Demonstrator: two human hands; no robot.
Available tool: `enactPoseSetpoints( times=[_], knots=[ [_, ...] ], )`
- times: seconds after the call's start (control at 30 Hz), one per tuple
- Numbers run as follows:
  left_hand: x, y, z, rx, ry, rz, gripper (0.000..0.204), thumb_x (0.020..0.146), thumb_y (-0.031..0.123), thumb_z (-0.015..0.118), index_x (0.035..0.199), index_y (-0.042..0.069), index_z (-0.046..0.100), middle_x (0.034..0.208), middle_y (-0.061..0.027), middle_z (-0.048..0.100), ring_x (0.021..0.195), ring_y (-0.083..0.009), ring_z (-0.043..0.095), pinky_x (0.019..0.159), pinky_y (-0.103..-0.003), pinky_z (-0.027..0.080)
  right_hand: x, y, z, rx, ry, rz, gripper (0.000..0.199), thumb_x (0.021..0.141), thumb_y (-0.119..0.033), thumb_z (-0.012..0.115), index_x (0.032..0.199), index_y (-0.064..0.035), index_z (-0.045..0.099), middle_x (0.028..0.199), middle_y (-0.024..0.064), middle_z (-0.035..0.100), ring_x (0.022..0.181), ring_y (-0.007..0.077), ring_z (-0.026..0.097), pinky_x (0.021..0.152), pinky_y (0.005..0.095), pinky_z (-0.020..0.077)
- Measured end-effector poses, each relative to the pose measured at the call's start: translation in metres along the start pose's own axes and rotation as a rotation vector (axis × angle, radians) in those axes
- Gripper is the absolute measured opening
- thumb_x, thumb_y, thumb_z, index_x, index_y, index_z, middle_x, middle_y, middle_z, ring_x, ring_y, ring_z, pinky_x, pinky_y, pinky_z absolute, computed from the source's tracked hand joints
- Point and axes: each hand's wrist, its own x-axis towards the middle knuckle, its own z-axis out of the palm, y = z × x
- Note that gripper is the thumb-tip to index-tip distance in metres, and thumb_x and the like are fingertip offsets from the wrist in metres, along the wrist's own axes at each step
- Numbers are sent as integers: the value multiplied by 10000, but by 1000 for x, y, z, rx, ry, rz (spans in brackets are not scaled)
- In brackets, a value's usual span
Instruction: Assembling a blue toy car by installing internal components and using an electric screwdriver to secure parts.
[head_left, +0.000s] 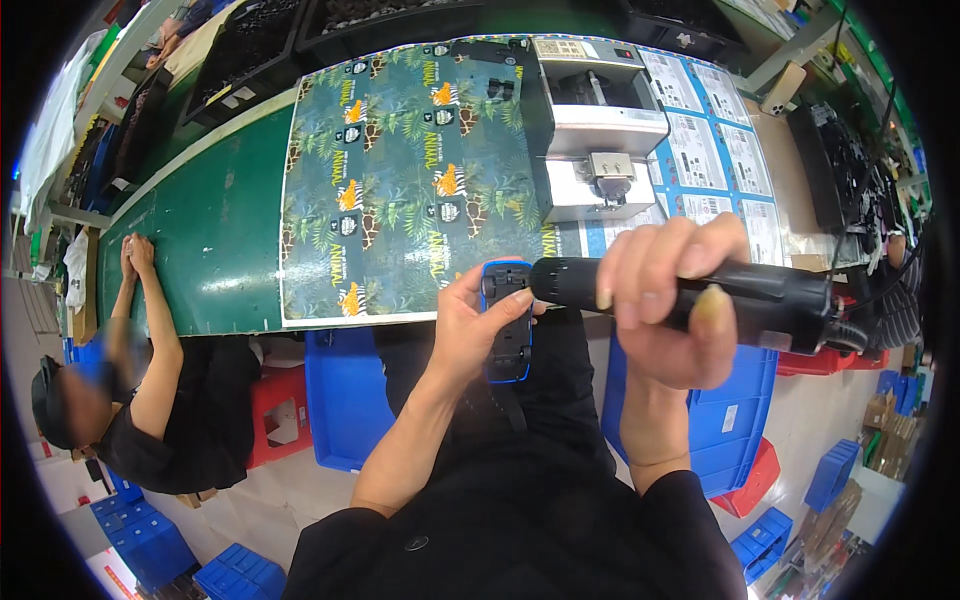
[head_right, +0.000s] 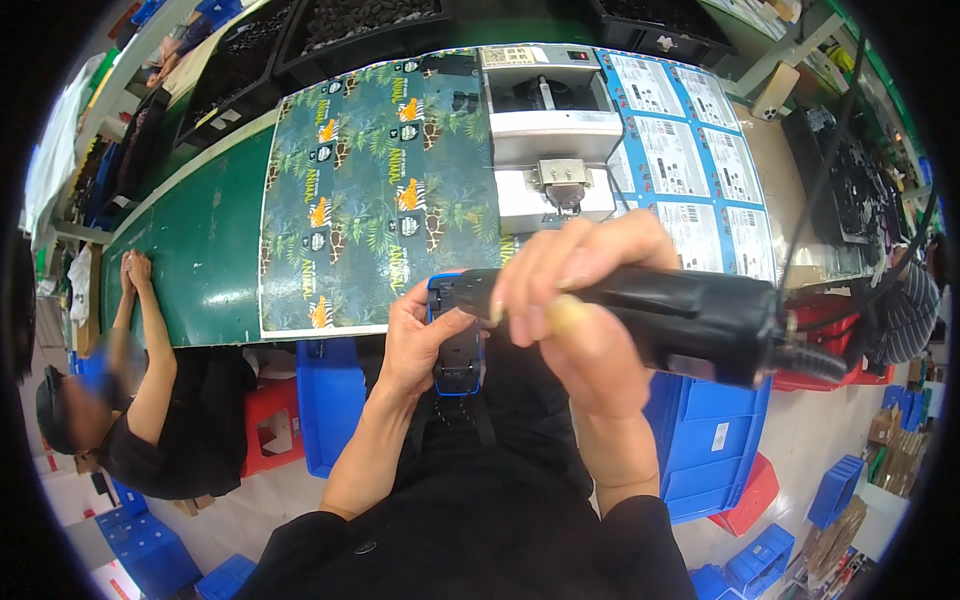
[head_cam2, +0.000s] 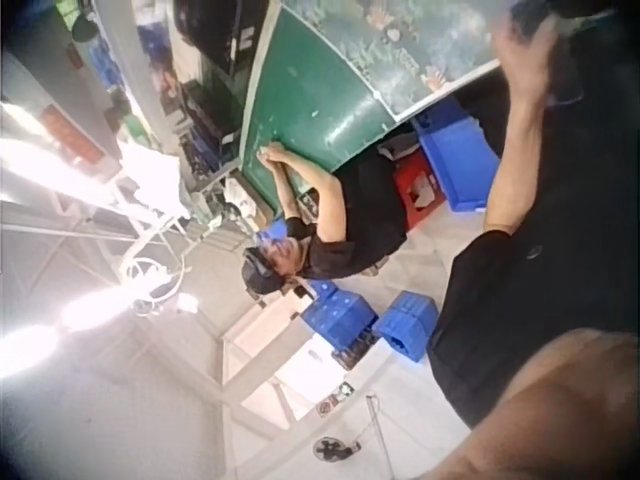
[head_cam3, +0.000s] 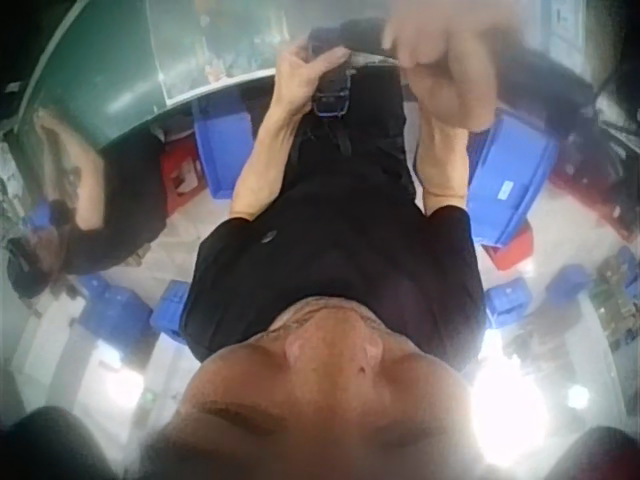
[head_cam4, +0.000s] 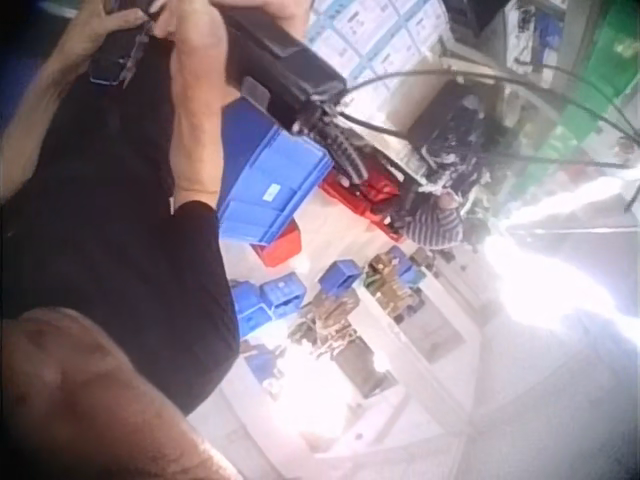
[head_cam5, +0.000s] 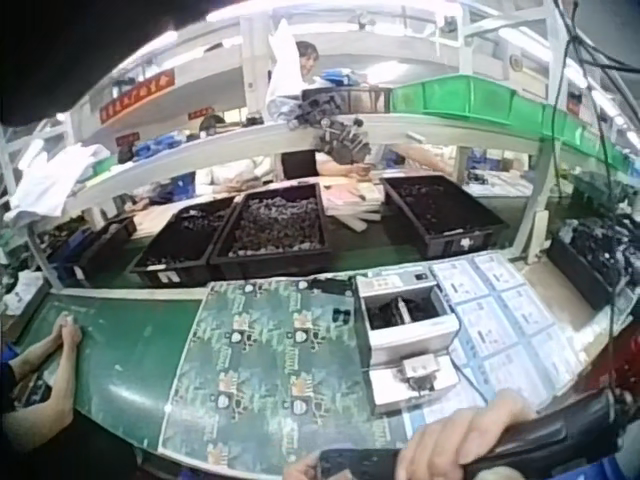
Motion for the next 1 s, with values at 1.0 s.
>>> enactPoseSetpoints(
  times=[1.0],
  knots=[
    [0,5,18,145,-71,-88,219,831,-7,693,1047,-16,657,901,-58,700,770,-106,648,711,-259,529,-6,10,-25,-301,-197,69,266,723,-128,747,840,-62,518,612,30,553,494,148,523,530,310,478]
  ],
)
